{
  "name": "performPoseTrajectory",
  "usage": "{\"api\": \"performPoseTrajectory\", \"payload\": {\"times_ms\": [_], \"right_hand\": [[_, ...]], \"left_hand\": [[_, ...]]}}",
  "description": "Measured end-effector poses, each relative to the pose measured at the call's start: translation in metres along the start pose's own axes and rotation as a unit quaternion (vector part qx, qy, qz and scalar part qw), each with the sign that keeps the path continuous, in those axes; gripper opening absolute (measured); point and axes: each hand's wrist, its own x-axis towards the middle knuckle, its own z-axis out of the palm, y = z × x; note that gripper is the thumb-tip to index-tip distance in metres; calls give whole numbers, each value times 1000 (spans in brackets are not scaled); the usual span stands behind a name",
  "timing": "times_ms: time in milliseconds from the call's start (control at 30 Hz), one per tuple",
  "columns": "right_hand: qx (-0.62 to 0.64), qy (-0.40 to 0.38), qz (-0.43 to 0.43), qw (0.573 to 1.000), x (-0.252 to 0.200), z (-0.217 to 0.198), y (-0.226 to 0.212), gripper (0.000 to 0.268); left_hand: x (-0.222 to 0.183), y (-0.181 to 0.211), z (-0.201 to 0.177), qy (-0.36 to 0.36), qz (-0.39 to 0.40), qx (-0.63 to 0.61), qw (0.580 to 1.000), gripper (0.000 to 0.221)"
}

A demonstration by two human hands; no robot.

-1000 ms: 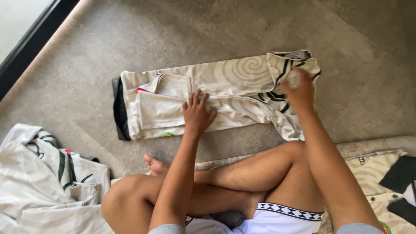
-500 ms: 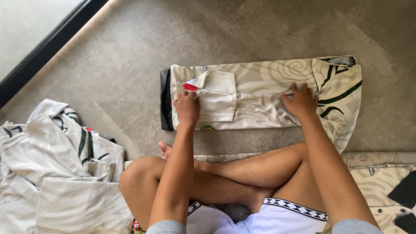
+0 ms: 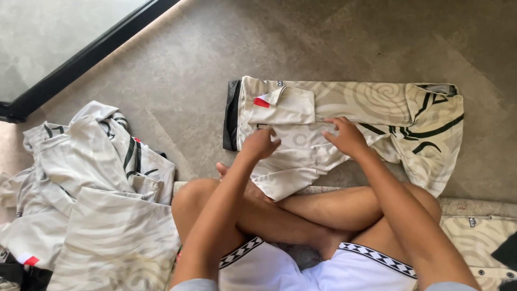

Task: A person sitting on the floor is spreading out and folding several white t-shirts with black designs into neat rectangles.

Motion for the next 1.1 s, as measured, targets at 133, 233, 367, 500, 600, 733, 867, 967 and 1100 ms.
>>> {"api": "performPoseTrajectory", "payload": {"times_ms": [133,233,367,500,600,733,867,967,1100], "right_hand": [[63,10,83,995,49,32,9,61],[24,3,108,994,79,38,0,69],[40,-157,151,975,141,37,3,37],[26,1,102,994,205,-13,-4,33],[182,283,-155,929,180,-38,-48,37],[82,238,-174,952,141,12,-41,35],[-120,136,-239,954,100,56,-14,44],[-196,155,-246,937,88,65,22,49],[-183,219,-285,915,97,20,88,54]], "left_hand": [[12,-6,22,57,-6,77,995,35],[10,-1,17,29,8,60,998,40],[23,-3,16,-14,-7,56,998,49],[47,-11,39,-32,-32,56,997,54],[25,7,8,14,-50,44,998,25],[25,12,-6,-24,-28,68,997,39],[16,35,-28,91,0,91,992,45],[39,37,-15,203,56,125,970,52],[80,36,0,247,65,101,962,62]]}}
